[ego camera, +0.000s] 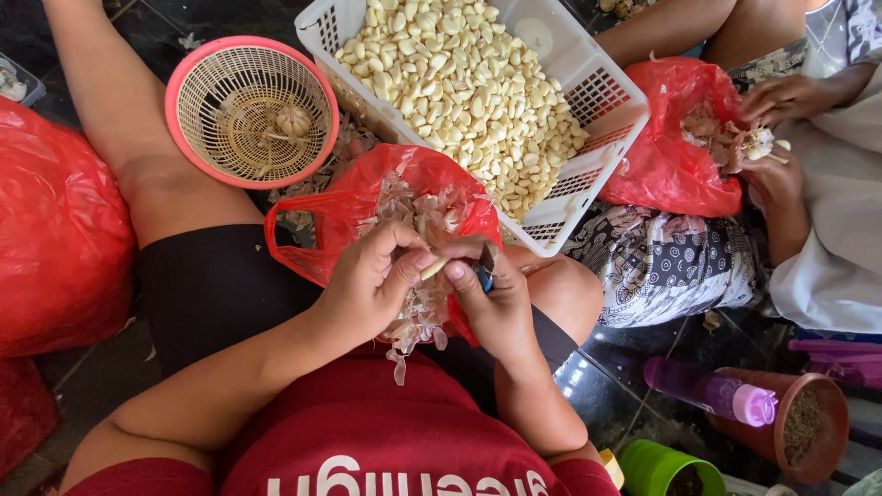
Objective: The person sits on the floor and peels garlic cloves by hand, separating the skins from the cloves. The peeled cloves are placed into a white plastic crate, while the skins are discarded into a red plastic bag.
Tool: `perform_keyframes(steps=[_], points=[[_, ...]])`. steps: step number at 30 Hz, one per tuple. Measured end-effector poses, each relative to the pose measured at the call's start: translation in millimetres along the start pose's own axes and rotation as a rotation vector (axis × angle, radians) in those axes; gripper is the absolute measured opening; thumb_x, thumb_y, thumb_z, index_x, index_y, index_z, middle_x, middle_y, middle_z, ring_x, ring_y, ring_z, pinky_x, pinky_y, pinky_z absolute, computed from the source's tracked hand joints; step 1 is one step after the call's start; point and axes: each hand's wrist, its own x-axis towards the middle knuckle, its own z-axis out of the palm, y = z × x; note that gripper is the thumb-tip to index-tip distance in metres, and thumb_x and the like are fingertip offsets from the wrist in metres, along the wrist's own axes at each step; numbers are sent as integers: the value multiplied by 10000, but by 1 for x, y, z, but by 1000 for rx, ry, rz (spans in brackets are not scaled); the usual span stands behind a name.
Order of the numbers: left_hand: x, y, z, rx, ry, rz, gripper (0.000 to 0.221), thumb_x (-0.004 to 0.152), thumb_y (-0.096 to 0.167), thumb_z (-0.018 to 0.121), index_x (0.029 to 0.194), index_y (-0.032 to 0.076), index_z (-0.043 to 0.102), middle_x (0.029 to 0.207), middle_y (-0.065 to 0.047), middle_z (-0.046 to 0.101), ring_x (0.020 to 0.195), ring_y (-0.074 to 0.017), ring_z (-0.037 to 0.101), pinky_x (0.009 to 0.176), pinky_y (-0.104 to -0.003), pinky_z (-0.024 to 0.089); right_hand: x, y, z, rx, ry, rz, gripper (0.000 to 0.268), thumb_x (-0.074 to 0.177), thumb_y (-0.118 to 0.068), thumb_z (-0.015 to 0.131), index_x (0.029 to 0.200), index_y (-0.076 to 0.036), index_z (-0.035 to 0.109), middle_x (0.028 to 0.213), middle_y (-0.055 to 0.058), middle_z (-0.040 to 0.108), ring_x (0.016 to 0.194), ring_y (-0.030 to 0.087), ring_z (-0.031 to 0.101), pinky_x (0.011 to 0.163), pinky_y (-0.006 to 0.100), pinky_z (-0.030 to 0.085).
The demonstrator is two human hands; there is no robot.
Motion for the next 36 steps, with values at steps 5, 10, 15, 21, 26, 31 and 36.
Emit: perform_keyframes(steps=[5, 10, 15, 21, 26, 31, 36], points=[[-2, -12, 4, 179, 67, 182, 144, 1022, 163, 617, 941, 49, 586, 749, -77, 656, 692, -278, 676, 674, -366, 558, -10, -1, 4, -53, 2, 80, 356, 894, -173, 801, 1200, -25, 693, 812, 99, 672, 658, 110, 545, 630, 261, 491], [1, 3, 1, -11, 20, 61, 148, 1044, 164, 579, 955, 47, 594, 634, -51, 575, 603, -185, 571, 633, -322, 524, -7, -2, -1, -40, -33, 146, 332, 895, -107, 784, 1208, -30, 703, 754, 85, 678, 635, 89, 556, 614, 223, 490], [-5, -14, 1, -556, -91, -270, 125, 1069, 160, 539, 989, 64, 553, 681, 21, 490, 649, -67, 538, 577, -232, 547, -3, -2, -6, 193, -105, 226, 383, 880, -46, 783, 1236, 30, 661, 813, 143, 695, 687, 145, 639, 690, 275, 571], [6, 16, -2, -433, -139, -240, 142, 1060, 140, 536, 972, 30, 557, 654, -40, 504, 587, -128, 540, 559, -276, 553, -3, -5, -4, 83, -47, 256, 395, 865, -95, 818, 1212, 31, 676, 868, 139, 713, 722, 135, 651, 717, 297, 594], [1, -15, -10, -625, -98, -318, 116, 1074, 146, 506, 999, 80, 567, 693, 1, 494, 657, -100, 530, 608, -267, 543, -7, -2, -4, 103, -45, 277, 449, 824, -61, 841, 1223, 7, 647, 867, 143, 703, 658, 134, 655, 615, 249, 572], [20, 16, -31, -159, -21, -35, 113, 1050, 99, 528, 1155, 58, 540, 774, -66, 539, 682, -156, 551, 633, -292, 526, -10, 30, -20, 334, -19, 224, 491, 759, -71, 886, 1149, 38, 608, 890, 160, 703, 550, 116, 634, 449, 175, 507], [12, 14, -27, 386, -66, 324, 322, 993, 307, 650, 1247, 113, 687, 1184, -193, 571, 1113, -351, 571, 958, -486, 511, -6, 20, -18, 664, -89, 269, 404, 897, -82, 764, 1212, 36, 541, 722, 245, 653, 448, 170, 573, 354, 188, 353]])
